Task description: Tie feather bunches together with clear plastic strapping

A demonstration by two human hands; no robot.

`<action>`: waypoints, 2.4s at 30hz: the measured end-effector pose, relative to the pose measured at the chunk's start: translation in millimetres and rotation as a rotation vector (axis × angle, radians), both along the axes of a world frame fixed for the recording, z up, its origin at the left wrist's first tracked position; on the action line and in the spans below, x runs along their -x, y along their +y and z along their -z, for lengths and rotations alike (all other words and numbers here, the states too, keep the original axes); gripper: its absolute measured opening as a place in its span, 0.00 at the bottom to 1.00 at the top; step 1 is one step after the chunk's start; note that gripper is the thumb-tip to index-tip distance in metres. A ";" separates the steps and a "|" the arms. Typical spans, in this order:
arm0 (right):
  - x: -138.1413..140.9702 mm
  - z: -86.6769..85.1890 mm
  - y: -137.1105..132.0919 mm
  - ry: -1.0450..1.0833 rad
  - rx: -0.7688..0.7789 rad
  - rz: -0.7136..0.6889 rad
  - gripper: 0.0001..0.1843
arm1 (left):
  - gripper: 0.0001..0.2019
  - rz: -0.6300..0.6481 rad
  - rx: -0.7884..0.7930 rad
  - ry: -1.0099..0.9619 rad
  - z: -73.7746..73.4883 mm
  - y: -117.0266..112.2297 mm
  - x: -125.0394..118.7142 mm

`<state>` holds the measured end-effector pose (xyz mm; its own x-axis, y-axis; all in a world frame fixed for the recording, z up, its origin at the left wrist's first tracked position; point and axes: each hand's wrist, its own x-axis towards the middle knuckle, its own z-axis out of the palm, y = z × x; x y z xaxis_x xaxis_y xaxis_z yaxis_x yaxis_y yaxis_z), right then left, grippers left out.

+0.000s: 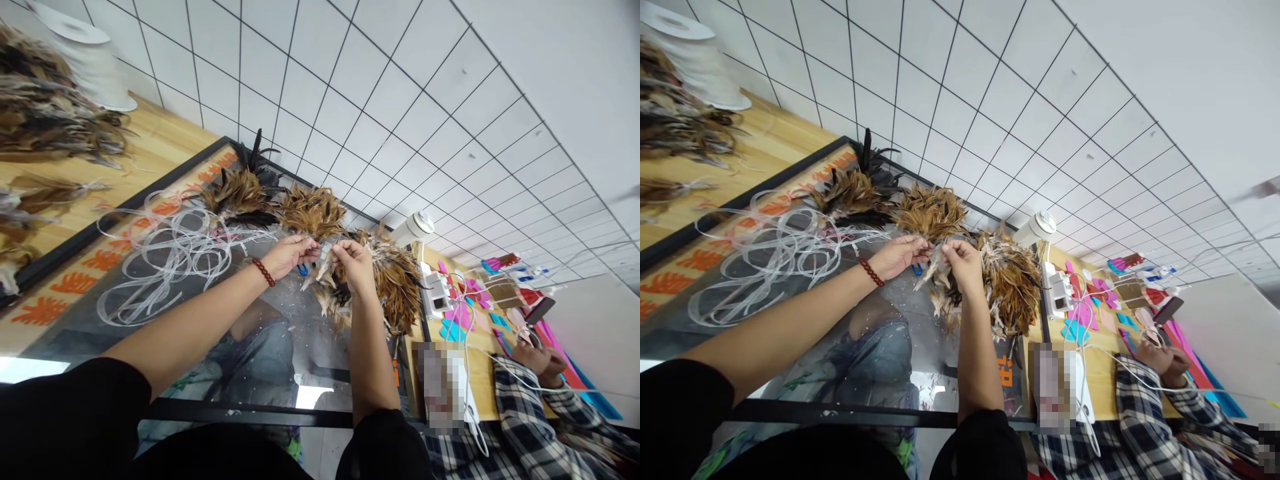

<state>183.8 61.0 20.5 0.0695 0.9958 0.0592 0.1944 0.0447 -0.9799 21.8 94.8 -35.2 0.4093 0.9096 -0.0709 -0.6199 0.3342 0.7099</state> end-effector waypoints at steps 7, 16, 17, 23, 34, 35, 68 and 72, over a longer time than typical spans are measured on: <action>5.8 8.4 5.7 0.015 -0.155 0.216 0.13 | 0.09 0.309 -0.019 0.066 3.2 -2.7 1.4; 5.1 9.2 2.7 0.211 0.182 -0.120 0.21 | 0.08 0.192 -0.052 0.000 2.5 -0.2 3.1; 5.6 9.8 2.6 0.220 0.192 -0.124 0.20 | 0.08 0.194 -0.054 0.000 2.2 -0.2 3.3; 3.7 13.6 4.4 0.142 0.079 -0.051 0.17 | 0.06 0.198 0.032 0.049 0.5 -1.8 2.5; 10.1 26.0 5.7 -0.341 -0.190 0.046 0.12 | 0.08 0.270 0.071 0.138 0.4 -1.6 3.2; 10.6 26.7 5.5 -0.373 -0.201 0.044 0.11 | 0.09 0.289 0.046 0.150 0.7 -2.2 3.2; -0.9 -4.8 -9.0 -1.061 -0.407 -0.284 0.12 | 0.05 0.019 0.097 0.043 -1.2 0.8 0.3; 0.0 -3.4 -9.1 -1.176 -0.445 -0.224 0.14 | 0.08 0.042 0.074 0.177 -2.3 -3.5 -5.9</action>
